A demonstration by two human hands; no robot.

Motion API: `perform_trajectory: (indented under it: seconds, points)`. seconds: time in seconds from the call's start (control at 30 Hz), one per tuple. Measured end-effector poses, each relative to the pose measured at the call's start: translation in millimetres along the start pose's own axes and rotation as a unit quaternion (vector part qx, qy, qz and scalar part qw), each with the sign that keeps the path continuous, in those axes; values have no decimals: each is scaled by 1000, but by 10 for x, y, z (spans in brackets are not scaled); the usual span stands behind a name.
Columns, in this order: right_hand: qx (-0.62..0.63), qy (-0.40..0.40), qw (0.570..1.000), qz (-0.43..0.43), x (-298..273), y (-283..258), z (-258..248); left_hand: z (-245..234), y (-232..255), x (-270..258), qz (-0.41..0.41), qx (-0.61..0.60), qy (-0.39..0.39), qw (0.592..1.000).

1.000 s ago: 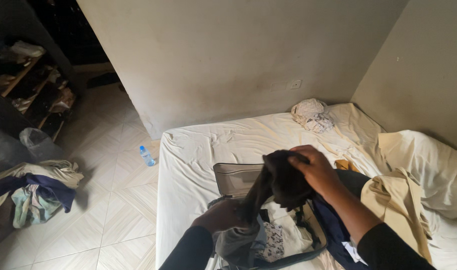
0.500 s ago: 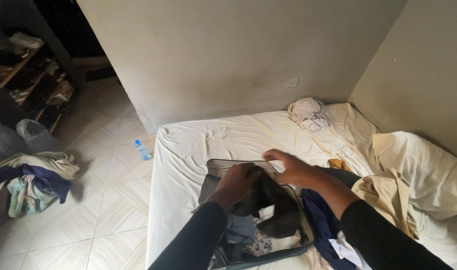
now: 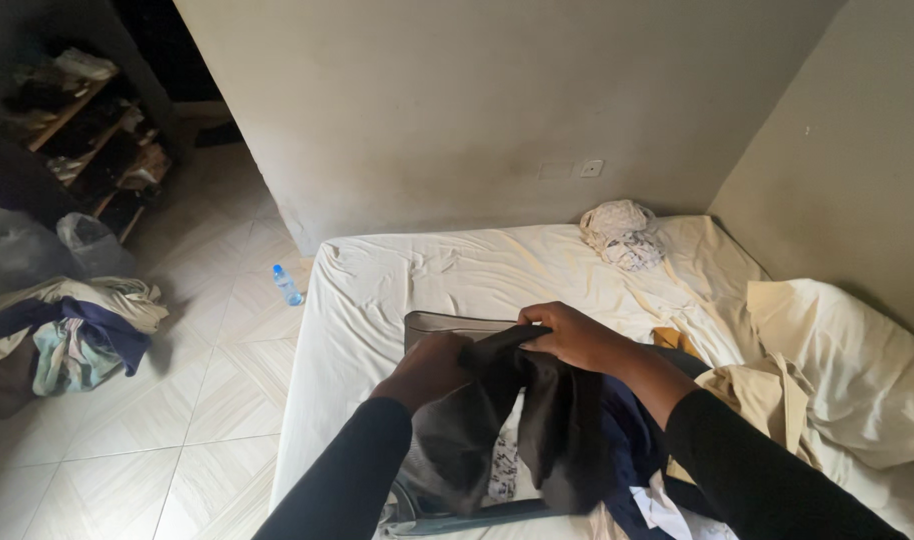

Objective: The person unpacks a suitcase placed on a bed, removing various clothing items one by one. They take out a white shirt, a yellow shirt, a black shirt, a beige shirt, a dark shirt, a striped shirt, and a pair of jeans, placing each item on the bed beside the suitcase.

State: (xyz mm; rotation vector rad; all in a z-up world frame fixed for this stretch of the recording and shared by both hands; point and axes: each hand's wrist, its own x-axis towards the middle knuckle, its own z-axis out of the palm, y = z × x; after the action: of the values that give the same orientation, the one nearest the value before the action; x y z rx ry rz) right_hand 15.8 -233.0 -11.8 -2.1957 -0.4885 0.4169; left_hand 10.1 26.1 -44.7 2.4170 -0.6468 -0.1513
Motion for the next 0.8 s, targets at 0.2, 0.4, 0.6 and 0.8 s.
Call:
perform_trajectory:
  seconds: [0.2,0.4,0.6,0.8]
  points:
    - [151,47,983,94,-227,310,-273,317,-276,-60,-16,-13,-65,998]
    - [121,38,978,165,-475,529,-680,613,-406,43,-53,-164,26,985]
    - [-42,-33,994,100,-606,424,-850,605,-113,362,-18,-182,126,975]
    - [-48,-12,998,39,-477,183,-559,529,468,580,66,-297,157,940]
